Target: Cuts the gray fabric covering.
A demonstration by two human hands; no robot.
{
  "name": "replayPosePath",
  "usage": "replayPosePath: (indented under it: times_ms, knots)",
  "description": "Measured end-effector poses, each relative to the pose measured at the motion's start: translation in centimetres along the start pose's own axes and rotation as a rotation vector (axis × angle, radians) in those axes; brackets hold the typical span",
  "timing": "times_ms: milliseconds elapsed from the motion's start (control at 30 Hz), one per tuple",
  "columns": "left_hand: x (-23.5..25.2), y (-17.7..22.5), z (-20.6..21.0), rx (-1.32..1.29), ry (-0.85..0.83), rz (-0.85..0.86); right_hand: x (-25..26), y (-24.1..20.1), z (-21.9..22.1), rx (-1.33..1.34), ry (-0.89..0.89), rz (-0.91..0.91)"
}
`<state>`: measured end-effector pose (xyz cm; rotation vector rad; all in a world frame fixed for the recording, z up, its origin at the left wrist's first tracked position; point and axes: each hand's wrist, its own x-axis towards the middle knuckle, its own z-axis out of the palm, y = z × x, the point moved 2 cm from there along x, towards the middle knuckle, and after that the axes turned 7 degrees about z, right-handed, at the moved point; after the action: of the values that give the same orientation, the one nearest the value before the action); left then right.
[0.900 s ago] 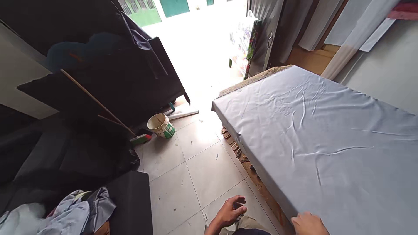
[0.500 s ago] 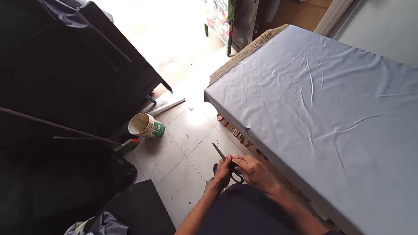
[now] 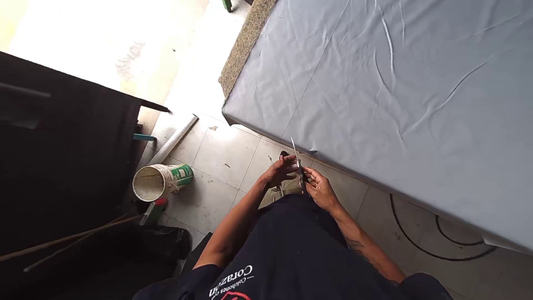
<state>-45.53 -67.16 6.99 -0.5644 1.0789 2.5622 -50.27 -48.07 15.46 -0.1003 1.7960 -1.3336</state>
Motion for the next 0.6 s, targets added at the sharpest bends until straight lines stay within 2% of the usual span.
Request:
replayPosePath:
  times_ms: [100, 133, 200, 300, 400, 500, 600]
  knots:
    - [3.3, -1.1, -7.1, -0.134, 0.477, -0.039, -0.1, -0.5, -0.3, 0.184, -0.002, 0.042]
    - [4.6, -1.0, -8.9, -0.150, 0.588, -0.059, -0.2, -0.7, -0.3, 0.229, 0.006, 0.044]
    - [7.2, -0.5, -11.2, -0.151, 0.693, -0.084, -0.5, -0.5, -0.2, 0.287, 0.032, 0.040]
    - [10.9, 0.2, -12.6, -0.189, 0.703, -0.076, -1.5, 0.1, 0.8, 0.345, 0.088, 0.065]
    - [12.3, 0.1, -13.5, -0.214, 0.558, -0.045, -2.2, 0.5, 2.6, 0.376, 0.116, 0.099]
    - [10.7, -0.8, -13.6, -0.269, 0.420, -0.091, -2.5, 1.1, 5.2, 0.404, 0.157, 0.124]
    - [7.0, -0.9, -12.9, -0.277, 0.445, -0.181, -2.7, 2.0, 8.8, 0.437, 0.202, 0.133]
